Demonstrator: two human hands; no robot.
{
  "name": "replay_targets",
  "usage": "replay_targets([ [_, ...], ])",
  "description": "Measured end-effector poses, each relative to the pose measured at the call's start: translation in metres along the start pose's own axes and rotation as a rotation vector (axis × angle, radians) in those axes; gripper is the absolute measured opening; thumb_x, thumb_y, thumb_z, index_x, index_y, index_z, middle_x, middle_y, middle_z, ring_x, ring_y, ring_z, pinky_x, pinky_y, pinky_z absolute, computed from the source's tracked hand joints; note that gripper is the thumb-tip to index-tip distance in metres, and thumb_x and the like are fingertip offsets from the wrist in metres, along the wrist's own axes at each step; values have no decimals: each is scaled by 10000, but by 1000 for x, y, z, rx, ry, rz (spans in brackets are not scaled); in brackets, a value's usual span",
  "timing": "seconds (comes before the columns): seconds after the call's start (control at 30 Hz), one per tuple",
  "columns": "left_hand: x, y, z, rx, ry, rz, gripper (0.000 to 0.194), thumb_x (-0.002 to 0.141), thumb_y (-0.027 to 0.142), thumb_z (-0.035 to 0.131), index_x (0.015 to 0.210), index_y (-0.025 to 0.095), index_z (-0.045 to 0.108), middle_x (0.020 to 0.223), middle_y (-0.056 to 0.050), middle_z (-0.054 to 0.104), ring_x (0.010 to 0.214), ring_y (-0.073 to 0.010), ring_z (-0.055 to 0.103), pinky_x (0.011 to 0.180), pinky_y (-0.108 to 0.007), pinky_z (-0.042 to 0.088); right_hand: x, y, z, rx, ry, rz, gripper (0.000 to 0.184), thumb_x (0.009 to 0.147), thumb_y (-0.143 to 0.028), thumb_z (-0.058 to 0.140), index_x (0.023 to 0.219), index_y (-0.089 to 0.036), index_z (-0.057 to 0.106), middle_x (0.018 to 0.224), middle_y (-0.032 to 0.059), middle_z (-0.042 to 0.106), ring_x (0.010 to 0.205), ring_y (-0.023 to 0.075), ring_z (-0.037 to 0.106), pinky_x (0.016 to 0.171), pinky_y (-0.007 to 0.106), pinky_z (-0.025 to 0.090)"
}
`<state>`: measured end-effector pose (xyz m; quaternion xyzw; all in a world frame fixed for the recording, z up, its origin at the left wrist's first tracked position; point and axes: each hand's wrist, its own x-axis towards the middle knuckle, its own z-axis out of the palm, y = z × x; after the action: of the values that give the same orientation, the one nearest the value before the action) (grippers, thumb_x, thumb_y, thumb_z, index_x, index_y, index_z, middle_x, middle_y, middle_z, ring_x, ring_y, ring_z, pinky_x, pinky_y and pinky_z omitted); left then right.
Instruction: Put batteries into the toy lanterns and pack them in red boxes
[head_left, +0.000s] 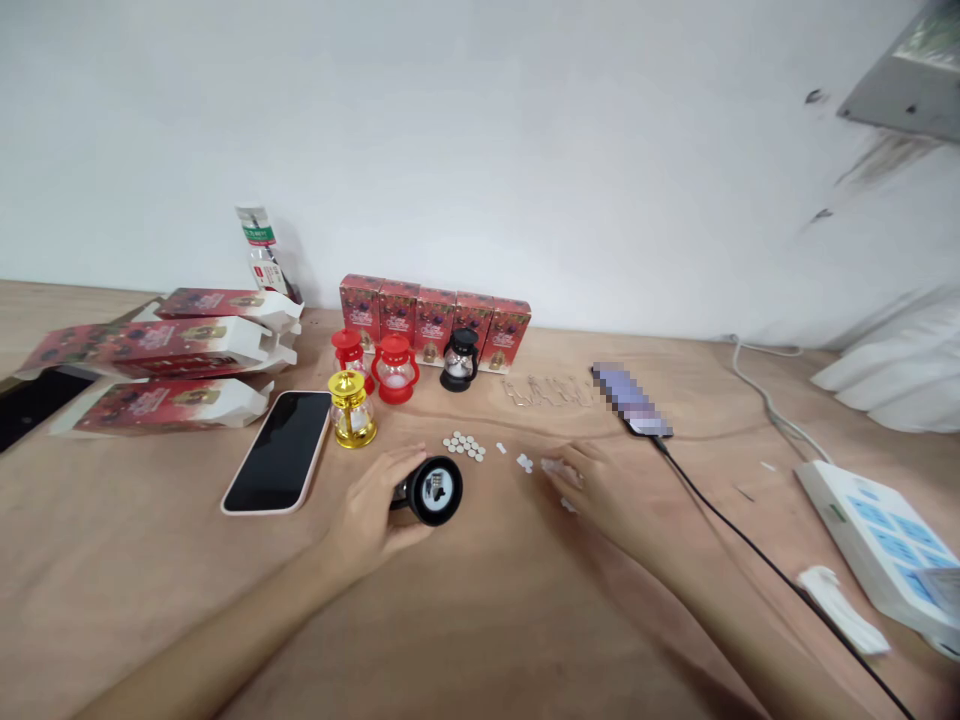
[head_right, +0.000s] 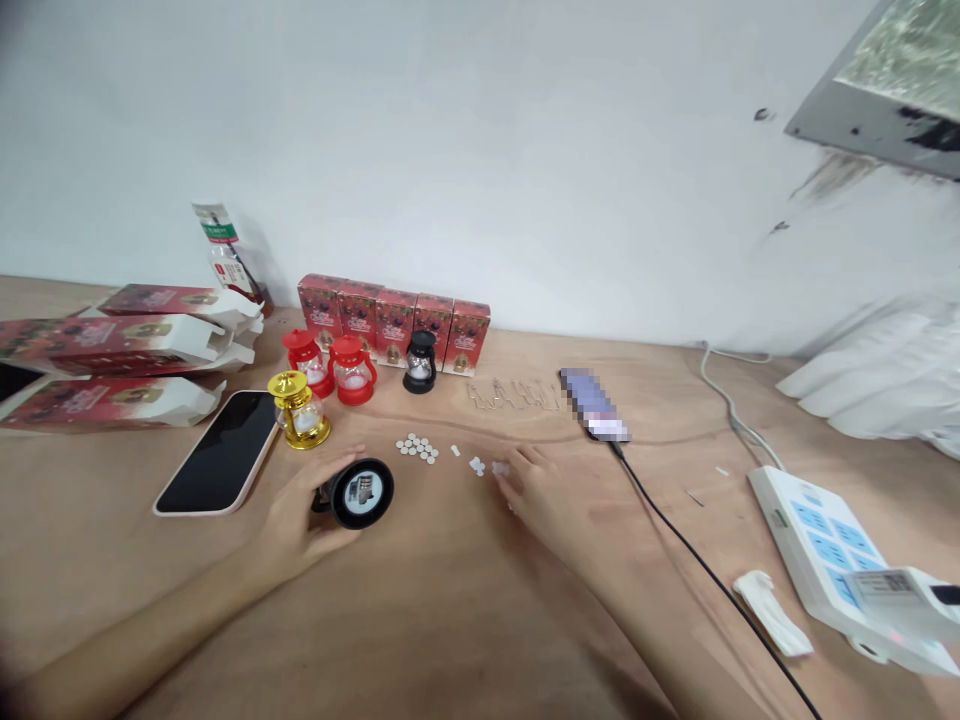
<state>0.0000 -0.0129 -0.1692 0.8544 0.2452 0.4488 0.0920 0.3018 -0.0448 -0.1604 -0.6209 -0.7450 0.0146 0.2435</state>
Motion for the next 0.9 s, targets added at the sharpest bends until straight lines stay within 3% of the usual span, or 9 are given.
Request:
replay_targets([
  [0.27, -1, 0, 1, -21, 5, 5, 556, 835, 303, 646, 1317, 186, 395, 1183, -158, 606, 1105, -290, 598, 892, -454, 533, 16, -47, 1, 221, 153, -171, 224, 908, -222, 449, 899, -212, 672, 809, 46, 653, 721, 167, 638, 621, 273, 497],
  [0.47, 0, 1, 1, -32, 23, 30, 513, 869, 348, 603, 1312, 181, 406, 1176, -165, 605, 1100, -283, 599, 887, -449, 538, 18, -98, -10, 620, 111, -71, 229, 913, -227, 472, 1047, -227, 658, 784, 16, 606, 666, 123, 610, 551, 224, 504],
  [0.63, 0, 2, 2, -29, 24, 30, 512, 876, 334, 595, 1320, 178, 392, 1182, -167, 597, 1106, -273, 593, 893, -438, 533, 13, -120, -1, 1004, 37, -28, 138, 850, -234, 588, 964, -217, 664, 798, 6, 683, 709, 125, 677, 644, 241, 569],
  [0.77, 0, 2, 2, -37, 30, 43, 514, 879, 334, 593, 1322, 180, 382, 1173, -160, 601, 1117, -270, 586, 896, -435, 532, 11, -120, 7, 986, 31, -4, 84, 816, -264, 647, 852, -195, 678, 716, 0, 710, 630, 134, 681, 579, 238, 571],
  [0.9, 0, 2, 3, -33, 34, 44, 510, 872, 319, 599, 1315, 177, 391, 1162, -160, 606, 1108, -275, 591, 888, -438, 535, 9, -115, 6, 710, 179, -189, 123, 867, -280, 606, 805, -186, 656, 701, 13, 693, 602, 128, 650, 524, 231, 532],
])
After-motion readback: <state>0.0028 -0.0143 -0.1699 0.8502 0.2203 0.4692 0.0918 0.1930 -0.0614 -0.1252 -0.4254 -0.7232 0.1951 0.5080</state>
